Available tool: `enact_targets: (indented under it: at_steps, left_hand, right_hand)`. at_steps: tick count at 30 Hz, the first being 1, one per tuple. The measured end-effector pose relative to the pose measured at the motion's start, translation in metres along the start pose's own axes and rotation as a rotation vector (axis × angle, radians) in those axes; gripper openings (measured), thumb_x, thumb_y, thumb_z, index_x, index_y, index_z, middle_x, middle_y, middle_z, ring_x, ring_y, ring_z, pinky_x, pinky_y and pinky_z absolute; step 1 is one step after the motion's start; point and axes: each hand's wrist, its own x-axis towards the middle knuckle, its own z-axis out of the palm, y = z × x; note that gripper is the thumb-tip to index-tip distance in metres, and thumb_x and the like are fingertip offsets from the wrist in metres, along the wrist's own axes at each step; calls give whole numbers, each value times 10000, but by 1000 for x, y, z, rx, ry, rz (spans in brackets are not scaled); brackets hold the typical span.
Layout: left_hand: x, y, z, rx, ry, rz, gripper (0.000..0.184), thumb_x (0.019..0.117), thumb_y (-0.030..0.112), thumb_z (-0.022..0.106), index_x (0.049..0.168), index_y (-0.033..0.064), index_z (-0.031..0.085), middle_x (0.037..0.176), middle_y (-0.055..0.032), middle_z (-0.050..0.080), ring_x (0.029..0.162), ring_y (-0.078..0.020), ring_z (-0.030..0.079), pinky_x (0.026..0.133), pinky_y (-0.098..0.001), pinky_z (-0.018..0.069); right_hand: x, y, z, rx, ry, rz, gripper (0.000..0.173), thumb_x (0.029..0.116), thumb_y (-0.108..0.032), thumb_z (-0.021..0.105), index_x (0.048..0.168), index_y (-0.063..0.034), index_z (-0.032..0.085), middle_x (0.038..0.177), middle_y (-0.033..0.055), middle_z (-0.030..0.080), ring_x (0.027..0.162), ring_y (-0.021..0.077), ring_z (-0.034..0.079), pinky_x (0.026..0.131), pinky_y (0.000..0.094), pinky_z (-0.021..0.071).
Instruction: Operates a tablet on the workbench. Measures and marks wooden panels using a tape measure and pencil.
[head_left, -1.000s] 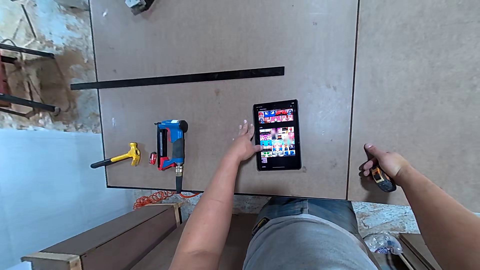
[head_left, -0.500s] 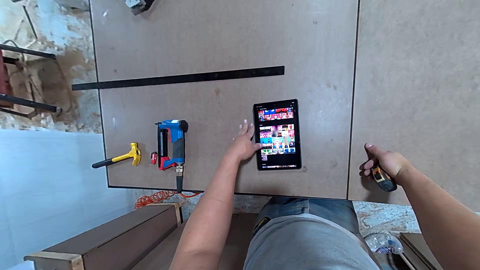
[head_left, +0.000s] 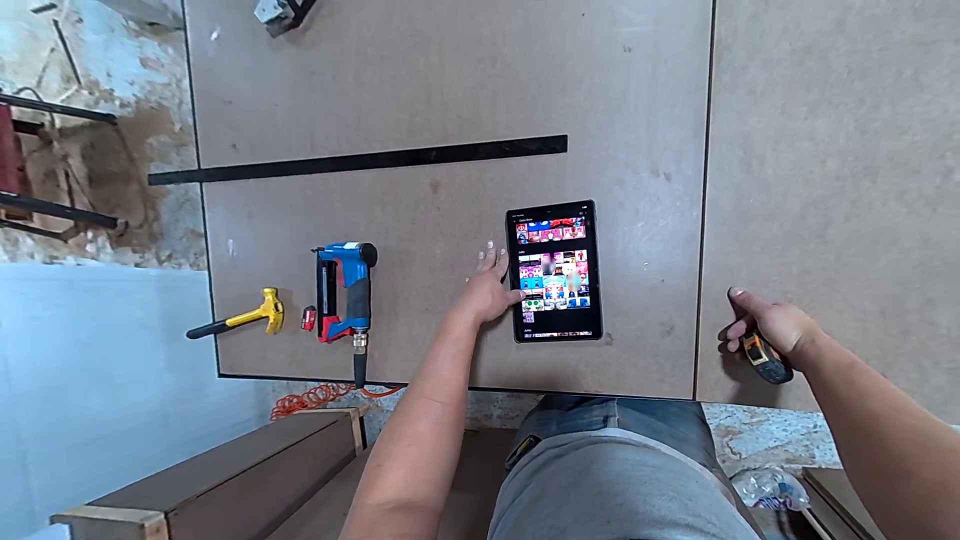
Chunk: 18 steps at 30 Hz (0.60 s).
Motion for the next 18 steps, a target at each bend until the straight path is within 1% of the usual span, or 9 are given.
enact_targets:
  at_steps: [4,8,15,18]
  left_hand:
    - [-2,2,-2,-5,-15,-7,981,944,448,729,1669,150,139,1744,-86,-34,1604,-323,22,1260,-548,231]
    - [0,-2,1,-28,8,5,962,938,439,736,1664,150,177,1744,-95,-7,1602,-340,25,1254,-585,223]
    - [0,-1,1,-20,13,5,932,959,440,708,1666,158,170,1745,-85,-11,1604,-323,28,1263,-556,220]
    - [0,-1,1,-7,10,1,933,962,447,701,1668,160,163,1745,-84,-17,1605,-321,19,1263,-562,213]
  right_hand:
    - [2,2,0,17,-3,1,878,973,-789,322,831,-20,720,779,144,752,693,299,745,661,492,628]
    - [-3,-1,1,5,-6,-8,887,979,-786,306,843,-11,714,779,149,749,693,302,743,659,497,625]
    - [-2,-1,1,14,-3,-9,876,981,-780,314,860,-8,711,793,148,755,692,304,745,657,493,627]
    - [-4,-3,2,12,2,-4,870,986,-774,309,847,-13,707,779,139,751,676,290,740,645,479,626]
